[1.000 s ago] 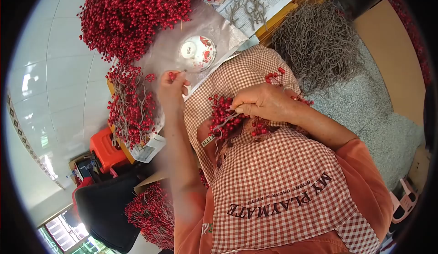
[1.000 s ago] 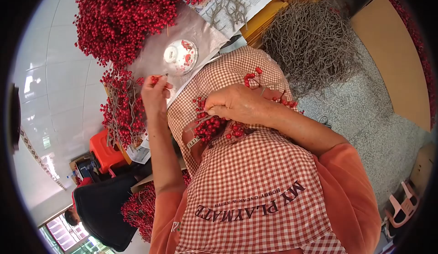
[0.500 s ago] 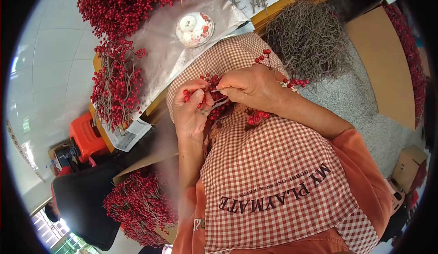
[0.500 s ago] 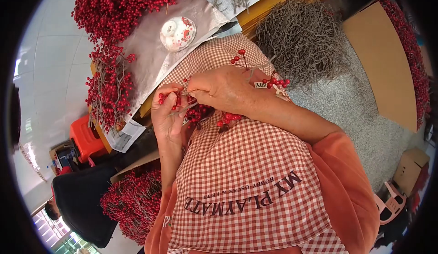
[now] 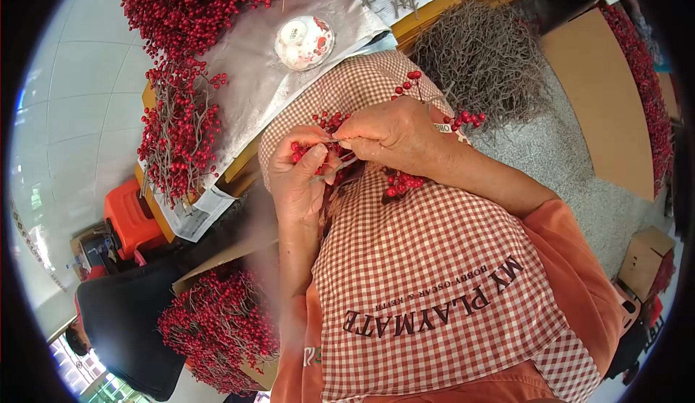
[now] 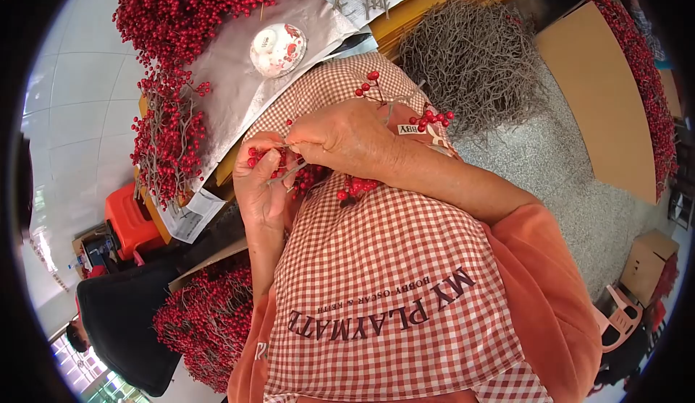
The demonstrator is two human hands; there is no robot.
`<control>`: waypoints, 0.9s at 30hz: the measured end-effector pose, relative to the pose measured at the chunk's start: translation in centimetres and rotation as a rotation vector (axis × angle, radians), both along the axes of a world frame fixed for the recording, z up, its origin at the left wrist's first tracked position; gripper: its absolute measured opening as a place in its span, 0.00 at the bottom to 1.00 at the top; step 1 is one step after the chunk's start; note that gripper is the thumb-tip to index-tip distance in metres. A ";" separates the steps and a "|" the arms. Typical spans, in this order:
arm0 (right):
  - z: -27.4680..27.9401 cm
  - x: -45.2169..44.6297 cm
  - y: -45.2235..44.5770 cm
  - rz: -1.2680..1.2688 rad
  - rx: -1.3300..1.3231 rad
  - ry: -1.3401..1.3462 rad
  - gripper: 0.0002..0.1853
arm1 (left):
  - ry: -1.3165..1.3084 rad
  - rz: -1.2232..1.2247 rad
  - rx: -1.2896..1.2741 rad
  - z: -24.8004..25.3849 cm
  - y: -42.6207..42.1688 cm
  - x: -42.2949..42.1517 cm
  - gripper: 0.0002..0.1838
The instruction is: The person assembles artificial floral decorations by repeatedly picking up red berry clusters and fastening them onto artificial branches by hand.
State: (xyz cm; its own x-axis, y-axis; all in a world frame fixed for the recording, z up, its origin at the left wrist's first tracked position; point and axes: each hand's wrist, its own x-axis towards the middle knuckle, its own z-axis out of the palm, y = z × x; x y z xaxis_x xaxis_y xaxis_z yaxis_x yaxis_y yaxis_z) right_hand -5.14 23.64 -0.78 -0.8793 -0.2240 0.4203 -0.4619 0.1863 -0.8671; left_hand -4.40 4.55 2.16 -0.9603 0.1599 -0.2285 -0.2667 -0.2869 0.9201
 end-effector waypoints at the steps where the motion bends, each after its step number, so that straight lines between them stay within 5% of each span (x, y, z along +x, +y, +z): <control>1: -0.1 0.0 0.0 -0.001 -0.001 -0.002 0.06 | -0.002 -0.001 -0.001 0.1 0.1 0.0 0.07; 27: -0.1 0.5 -0.7 -0.186 0.097 0.097 0.06 | 0.071 0.080 -0.115 0.1 1.0 0.2 0.06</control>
